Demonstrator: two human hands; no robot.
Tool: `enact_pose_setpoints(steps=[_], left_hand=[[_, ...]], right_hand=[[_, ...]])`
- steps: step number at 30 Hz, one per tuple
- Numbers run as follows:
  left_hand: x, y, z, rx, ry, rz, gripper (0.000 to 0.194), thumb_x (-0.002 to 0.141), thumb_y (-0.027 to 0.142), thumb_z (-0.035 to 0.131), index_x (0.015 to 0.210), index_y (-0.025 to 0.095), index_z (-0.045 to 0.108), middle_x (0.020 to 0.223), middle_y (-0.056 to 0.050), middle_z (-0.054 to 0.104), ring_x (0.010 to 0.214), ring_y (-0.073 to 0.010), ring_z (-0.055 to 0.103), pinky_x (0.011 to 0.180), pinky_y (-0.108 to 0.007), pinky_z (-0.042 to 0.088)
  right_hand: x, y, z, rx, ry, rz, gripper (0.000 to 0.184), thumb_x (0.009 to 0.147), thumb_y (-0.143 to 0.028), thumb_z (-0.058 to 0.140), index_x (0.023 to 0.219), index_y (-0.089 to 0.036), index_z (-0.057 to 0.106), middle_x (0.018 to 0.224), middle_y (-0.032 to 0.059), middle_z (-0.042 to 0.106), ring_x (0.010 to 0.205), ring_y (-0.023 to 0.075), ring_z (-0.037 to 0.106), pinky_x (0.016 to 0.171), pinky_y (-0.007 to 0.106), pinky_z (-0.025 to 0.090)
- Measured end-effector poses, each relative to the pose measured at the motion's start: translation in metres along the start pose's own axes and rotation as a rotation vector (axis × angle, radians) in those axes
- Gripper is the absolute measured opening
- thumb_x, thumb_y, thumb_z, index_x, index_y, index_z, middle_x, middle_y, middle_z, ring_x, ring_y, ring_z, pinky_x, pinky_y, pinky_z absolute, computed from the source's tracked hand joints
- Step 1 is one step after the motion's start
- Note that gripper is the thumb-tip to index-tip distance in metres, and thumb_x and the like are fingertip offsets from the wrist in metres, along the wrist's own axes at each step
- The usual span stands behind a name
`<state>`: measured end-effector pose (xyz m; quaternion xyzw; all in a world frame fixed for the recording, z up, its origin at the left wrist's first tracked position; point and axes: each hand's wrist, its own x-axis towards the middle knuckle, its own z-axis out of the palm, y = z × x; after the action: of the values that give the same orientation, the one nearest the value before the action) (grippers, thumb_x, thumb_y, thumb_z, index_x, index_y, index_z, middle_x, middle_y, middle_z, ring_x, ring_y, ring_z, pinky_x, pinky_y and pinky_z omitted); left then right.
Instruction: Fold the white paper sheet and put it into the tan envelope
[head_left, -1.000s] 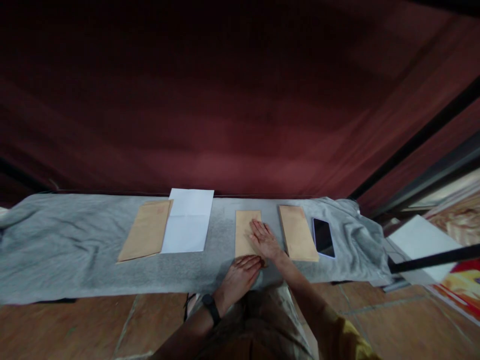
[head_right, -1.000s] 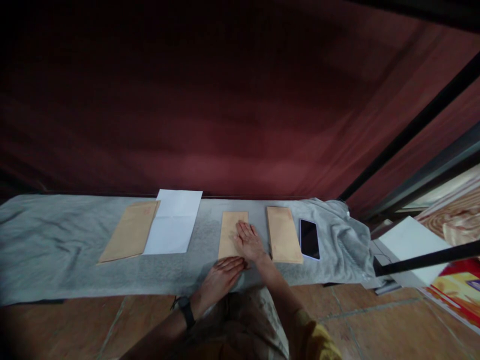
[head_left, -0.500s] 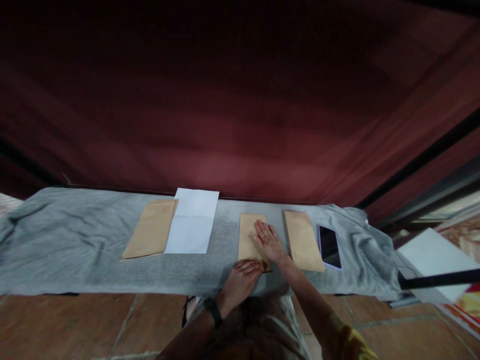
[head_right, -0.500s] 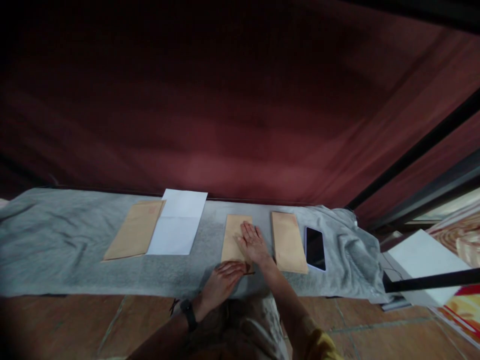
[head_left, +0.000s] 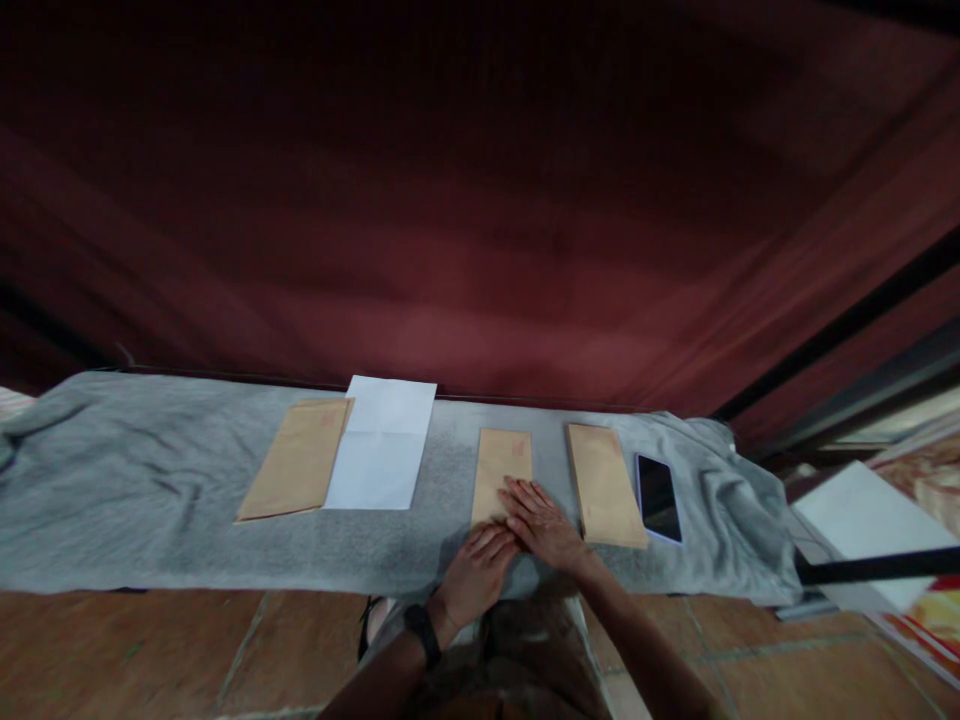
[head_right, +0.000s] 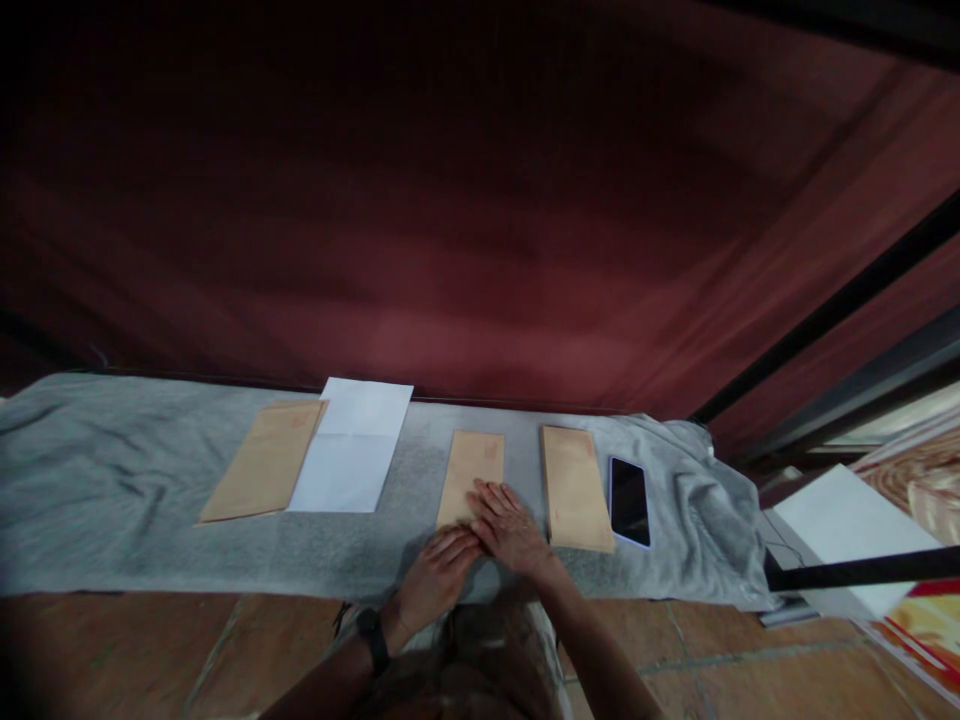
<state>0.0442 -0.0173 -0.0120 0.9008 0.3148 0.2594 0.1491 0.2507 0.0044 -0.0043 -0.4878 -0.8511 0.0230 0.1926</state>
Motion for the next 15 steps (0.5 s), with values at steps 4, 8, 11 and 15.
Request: enact_pose_setpoints(steps=[4,8,11,15], left_hand=[[-0.001,0.001,0.000,0.029,-0.055,-0.009,0.036,0.089,0.005,0.053,0.120,0.021,0.065,0.122,-0.005,0.071,0.120,-0.0206,0.061,0.113,-0.038,0.044],[-0.001,0.002,-0.001,0.039,-0.062,-0.015,0.031,0.091,0.008,0.053,0.116,0.021,0.065,0.121,-0.005,0.071,0.119,-0.0216,0.062,0.111,-0.038,0.045],[0.001,0.002,-0.002,0.027,-0.045,0.006,0.029,0.092,0.010,0.053,0.116,0.021,0.065,0.120,-0.005,0.072,0.118,-0.0213,0.063,0.110,-0.038,0.046],[0.002,0.002,-0.001,0.043,-0.010,0.027,0.027,0.094,0.011,0.053,0.116,0.020,0.065,0.119,-0.006,0.072,0.114,-0.0195,0.065,0.108,-0.037,0.049]], right_hand=[[0.013,0.008,0.003,-0.018,-0.030,0.011,0.050,0.105,-0.025,0.043,0.155,-0.027,0.042,0.162,0.0068,0.040,0.147,0.0212,0.042,0.120,0.047,0.036],[0.040,0.019,0.013,-0.051,-0.038,0.100,0.050,0.105,-0.026,0.042,0.155,-0.027,0.042,0.163,0.0059,0.038,0.150,0.0211,0.037,0.122,0.049,0.033],[0.063,0.027,0.020,-0.062,-0.050,0.159,0.049,0.106,-0.029,0.041,0.154,-0.028,0.044,0.163,0.0046,0.039,0.150,0.0212,0.037,0.123,0.048,0.030],[0.085,0.035,0.026,-0.065,-0.054,0.204,0.048,0.106,-0.033,0.039,0.153,-0.024,0.046,0.162,0.0074,0.040,0.149,0.0220,0.038,0.124,0.047,0.028]])
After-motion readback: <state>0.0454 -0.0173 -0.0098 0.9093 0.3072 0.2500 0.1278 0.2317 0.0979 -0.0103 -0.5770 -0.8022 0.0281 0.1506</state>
